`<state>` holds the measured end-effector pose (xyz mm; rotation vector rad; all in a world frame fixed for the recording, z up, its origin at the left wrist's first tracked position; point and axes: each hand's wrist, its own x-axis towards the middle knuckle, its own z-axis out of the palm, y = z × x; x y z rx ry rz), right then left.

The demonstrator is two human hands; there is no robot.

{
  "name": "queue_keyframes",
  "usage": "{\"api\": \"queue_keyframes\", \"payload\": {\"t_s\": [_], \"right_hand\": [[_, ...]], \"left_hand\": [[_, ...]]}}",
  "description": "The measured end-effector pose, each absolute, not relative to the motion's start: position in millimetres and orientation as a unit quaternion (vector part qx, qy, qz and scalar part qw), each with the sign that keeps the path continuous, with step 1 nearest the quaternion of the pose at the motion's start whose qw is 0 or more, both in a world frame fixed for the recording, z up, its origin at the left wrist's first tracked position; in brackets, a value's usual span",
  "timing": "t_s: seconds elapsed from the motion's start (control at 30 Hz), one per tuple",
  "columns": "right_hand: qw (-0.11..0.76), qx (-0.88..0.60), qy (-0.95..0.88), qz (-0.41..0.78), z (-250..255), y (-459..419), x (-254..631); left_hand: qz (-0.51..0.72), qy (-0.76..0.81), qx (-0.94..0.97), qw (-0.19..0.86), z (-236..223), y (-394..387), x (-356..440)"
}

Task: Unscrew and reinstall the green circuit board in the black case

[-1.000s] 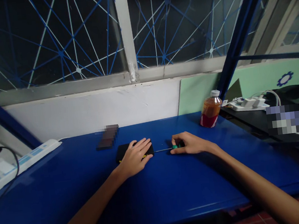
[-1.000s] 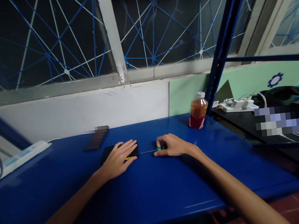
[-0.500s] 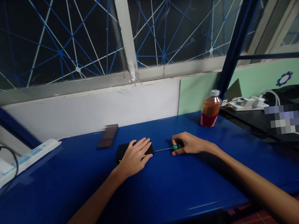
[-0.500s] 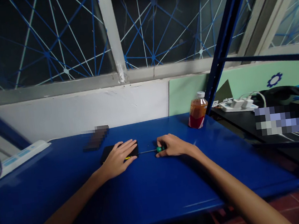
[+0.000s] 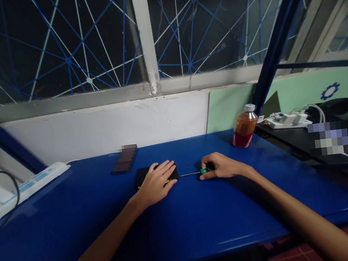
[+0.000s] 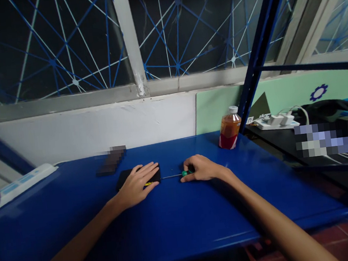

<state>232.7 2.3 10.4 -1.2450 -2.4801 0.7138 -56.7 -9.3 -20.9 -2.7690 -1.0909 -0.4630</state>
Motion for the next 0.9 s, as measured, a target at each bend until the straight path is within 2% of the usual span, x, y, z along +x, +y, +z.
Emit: {"api": "queue_keyframes", "payload": {"t_s": [0.9], "right_hand": [[0.135,-0.440,-0.849,0.259,9.8,2.2,230.3]], "left_hand": [[-0.158,-0.359,-0.918,0.065,-21.1,-9.1,-56.5]]}}
